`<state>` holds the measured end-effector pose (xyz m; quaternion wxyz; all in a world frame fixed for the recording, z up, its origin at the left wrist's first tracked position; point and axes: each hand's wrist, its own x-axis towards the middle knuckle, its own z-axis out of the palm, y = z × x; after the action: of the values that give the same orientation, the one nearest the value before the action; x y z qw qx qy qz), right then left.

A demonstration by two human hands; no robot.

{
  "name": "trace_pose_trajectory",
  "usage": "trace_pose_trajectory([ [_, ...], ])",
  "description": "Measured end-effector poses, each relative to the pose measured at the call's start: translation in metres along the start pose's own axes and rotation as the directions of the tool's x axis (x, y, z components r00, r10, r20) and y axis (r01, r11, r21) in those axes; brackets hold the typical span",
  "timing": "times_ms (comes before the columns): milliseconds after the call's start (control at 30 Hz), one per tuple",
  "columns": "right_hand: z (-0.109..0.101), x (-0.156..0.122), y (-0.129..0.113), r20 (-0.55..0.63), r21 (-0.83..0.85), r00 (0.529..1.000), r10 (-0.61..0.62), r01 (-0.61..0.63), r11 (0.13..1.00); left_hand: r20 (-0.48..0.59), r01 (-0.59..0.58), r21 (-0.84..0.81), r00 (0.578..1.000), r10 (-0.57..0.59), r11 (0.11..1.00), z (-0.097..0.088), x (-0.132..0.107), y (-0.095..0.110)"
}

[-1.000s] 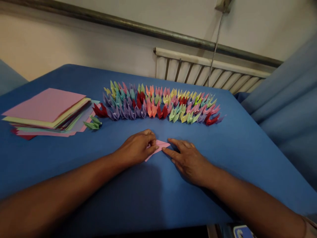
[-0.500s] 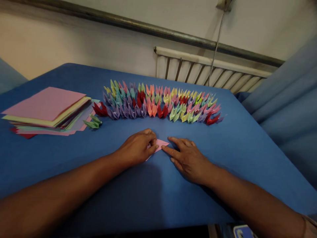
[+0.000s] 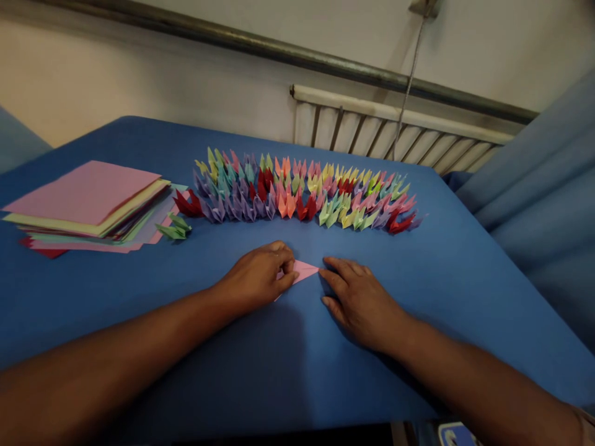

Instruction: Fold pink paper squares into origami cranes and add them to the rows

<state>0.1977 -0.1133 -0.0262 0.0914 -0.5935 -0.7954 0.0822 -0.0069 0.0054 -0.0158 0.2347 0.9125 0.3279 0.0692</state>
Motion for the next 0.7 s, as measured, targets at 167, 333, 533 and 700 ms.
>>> trace_pose_trajectory([
  [167,0.001,-0.003,-0.006,-0.050,0.021,0.998,0.042,-0.041,0.999,-0.014,0.000,0.021,1.000,0.000,1.000,0.002,-0.002,0.000],
  [333,0.002,0.000,-0.008,-0.003,-0.001,0.999,-0.034,0.034,0.999,-0.021,-0.001,0.058,1.000,0.003,0.998,0.002,-0.003,-0.002],
  [533,0.005,0.002,-0.008,0.004,0.009,1.000,-0.029,0.029,1.000,0.000,-0.169,0.217,0.985,0.173,0.962,-0.001,0.000,0.003],
  [700,0.005,0.002,-0.008,0.003,0.025,1.000,-0.019,0.019,1.000,0.057,-0.199,0.365,0.980,0.191,0.909,0.001,0.003,0.010],
])
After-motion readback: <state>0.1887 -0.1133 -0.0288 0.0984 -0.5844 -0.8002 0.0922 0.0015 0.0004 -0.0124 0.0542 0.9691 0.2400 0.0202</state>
